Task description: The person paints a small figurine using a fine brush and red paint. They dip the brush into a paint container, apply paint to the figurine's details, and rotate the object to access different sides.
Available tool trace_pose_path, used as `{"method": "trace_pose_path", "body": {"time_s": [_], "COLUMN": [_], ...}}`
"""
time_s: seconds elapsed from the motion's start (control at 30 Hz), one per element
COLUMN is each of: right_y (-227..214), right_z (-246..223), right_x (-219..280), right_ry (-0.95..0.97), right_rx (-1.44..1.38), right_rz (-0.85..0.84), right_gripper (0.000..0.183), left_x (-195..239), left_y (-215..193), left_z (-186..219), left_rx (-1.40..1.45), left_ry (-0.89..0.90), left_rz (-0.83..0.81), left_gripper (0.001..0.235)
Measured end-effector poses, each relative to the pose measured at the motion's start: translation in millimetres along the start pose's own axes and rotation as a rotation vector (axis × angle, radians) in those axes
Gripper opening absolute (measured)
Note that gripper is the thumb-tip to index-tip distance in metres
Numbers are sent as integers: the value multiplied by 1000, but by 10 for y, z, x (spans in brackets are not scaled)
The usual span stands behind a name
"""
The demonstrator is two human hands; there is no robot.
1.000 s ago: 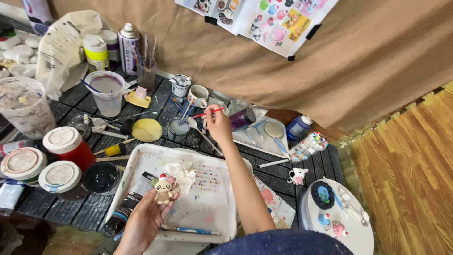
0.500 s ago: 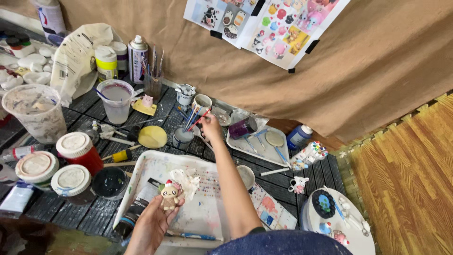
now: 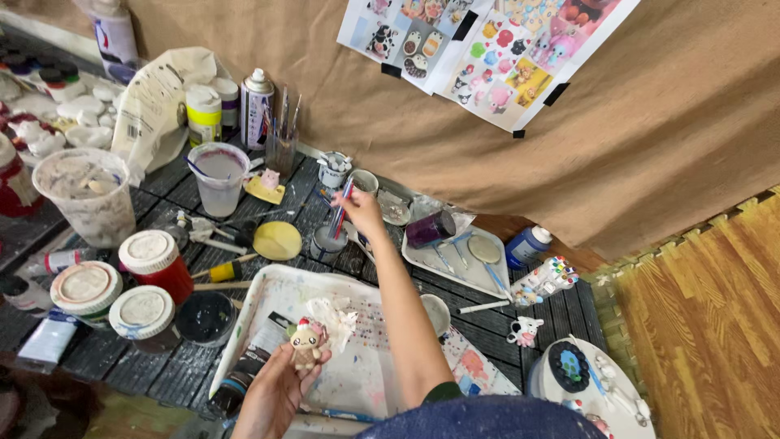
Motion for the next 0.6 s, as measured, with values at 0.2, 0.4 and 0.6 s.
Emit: {"method": "trace_pose_path", "body": {"time_s": [0.2, 0.4, 0.6], "right_y": [-201, -277, -309], "right_z": [-337, 155, 321], "right_x": [1, -35, 37], "right_ry": [77, 184, 201], "right_rx": [83, -155, 709], "right_rz": [166, 191, 89], "right_gripper": [46, 54, 33], "left_x": [19, -175, -462], "left_y": [17, -129, -295], "left_z": [19, -85, -202], "left_rx": [22, 68, 62], "left_ry": [-35, -5, 7], "left_rz": [27, -30, -91], "left_gripper": [49, 48, 46]}}
Point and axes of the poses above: each hand's wrist, its own x-axis away from the middle knuckle, its own y-axis out of the palm, z = x × y, the point moved 5 cm from there along -x, towards the middle knuckle, and after that the axes turned 7 degrees about -x, right-handed, at the moved point
